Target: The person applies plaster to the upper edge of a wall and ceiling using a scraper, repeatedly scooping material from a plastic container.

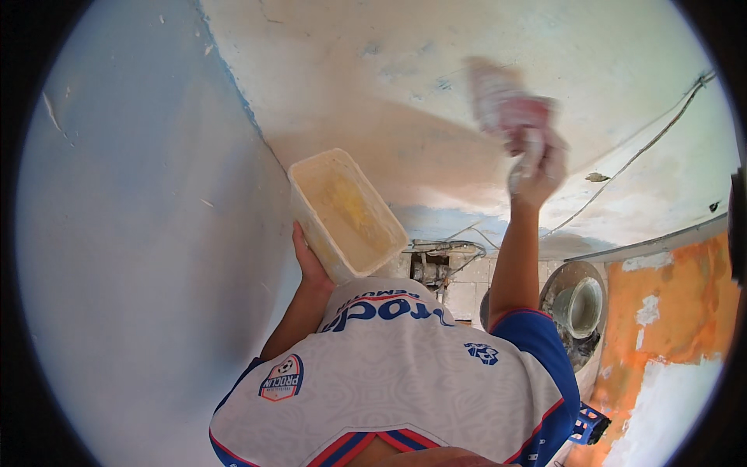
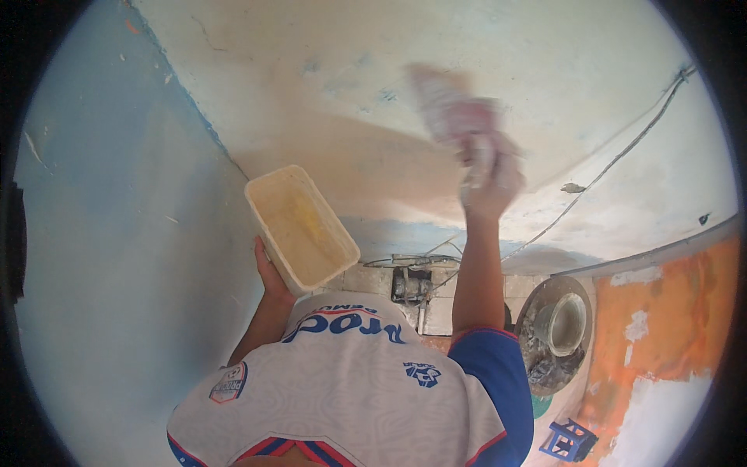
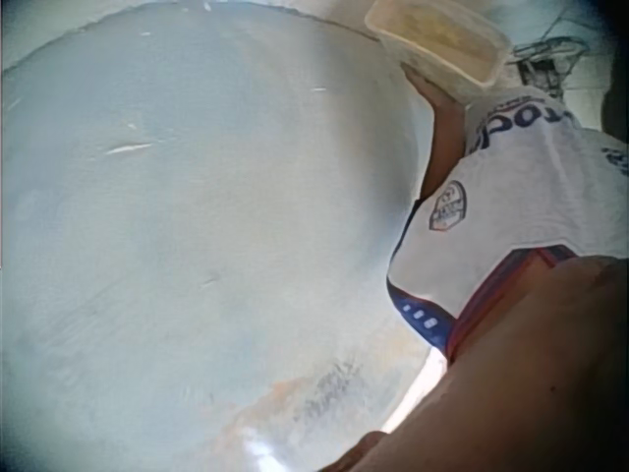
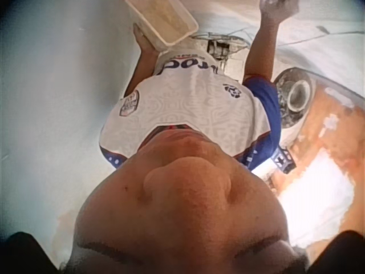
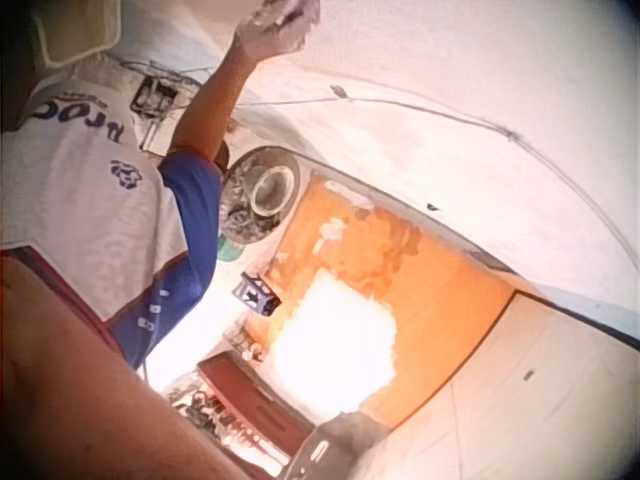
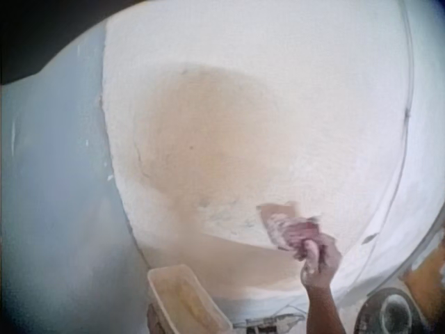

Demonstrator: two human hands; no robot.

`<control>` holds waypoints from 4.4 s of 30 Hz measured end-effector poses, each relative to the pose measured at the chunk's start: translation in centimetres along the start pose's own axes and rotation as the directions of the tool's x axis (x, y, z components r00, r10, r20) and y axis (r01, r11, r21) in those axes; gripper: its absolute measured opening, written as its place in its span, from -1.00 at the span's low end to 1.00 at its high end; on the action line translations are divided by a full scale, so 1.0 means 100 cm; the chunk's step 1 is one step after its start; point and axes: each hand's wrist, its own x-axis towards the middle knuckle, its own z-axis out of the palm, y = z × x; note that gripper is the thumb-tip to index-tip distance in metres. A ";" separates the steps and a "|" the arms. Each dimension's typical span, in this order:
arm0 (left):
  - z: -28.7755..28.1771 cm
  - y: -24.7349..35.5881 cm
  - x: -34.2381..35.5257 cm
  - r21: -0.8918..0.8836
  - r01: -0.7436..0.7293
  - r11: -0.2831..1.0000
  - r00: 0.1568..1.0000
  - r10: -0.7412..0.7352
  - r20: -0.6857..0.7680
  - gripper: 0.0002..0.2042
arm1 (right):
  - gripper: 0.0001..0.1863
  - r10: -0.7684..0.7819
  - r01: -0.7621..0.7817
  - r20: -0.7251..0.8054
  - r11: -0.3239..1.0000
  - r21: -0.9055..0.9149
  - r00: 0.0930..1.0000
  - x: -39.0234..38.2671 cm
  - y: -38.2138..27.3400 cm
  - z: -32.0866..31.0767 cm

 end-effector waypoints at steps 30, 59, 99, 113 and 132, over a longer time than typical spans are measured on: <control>0.023 -0.026 -0.007 0.065 -0.201 0.977 0.979 0.203 -0.028 -0.28 | -0.81 -0.141 0.155 0.300 0.988 -0.024 0.943 0.007 0.016 -0.007; 0.025 -0.049 -0.024 0.063 -0.210 0.976 0.970 0.216 -0.108 -0.30 | -0.84 -0.420 0.447 0.285 0.894 -0.033 0.862 0.014 0.000 0.001; 0.003 -0.044 -0.002 -0.141 -0.062 0.988 0.937 0.106 0.334 -0.34 | -0.84 -0.167 0.137 0.135 0.970 0.202 0.977 0.016 -0.011 -0.005; 0.010 -0.015 0.000 -0.183 0.105 0.977 0.940 -0.038 0.340 -0.32 | -0.87 -0.039 0.058 0.167 0.992 -0.112 0.985 0.017 -0.016 -0.004; -0.006 0.000 0.014 -0.172 0.071 0.982 0.919 0.002 0.394 -0.32 | -0.84 -0.130 0.276 0.382 0.892 -0.357 0.915 -0.006 0.005 0.006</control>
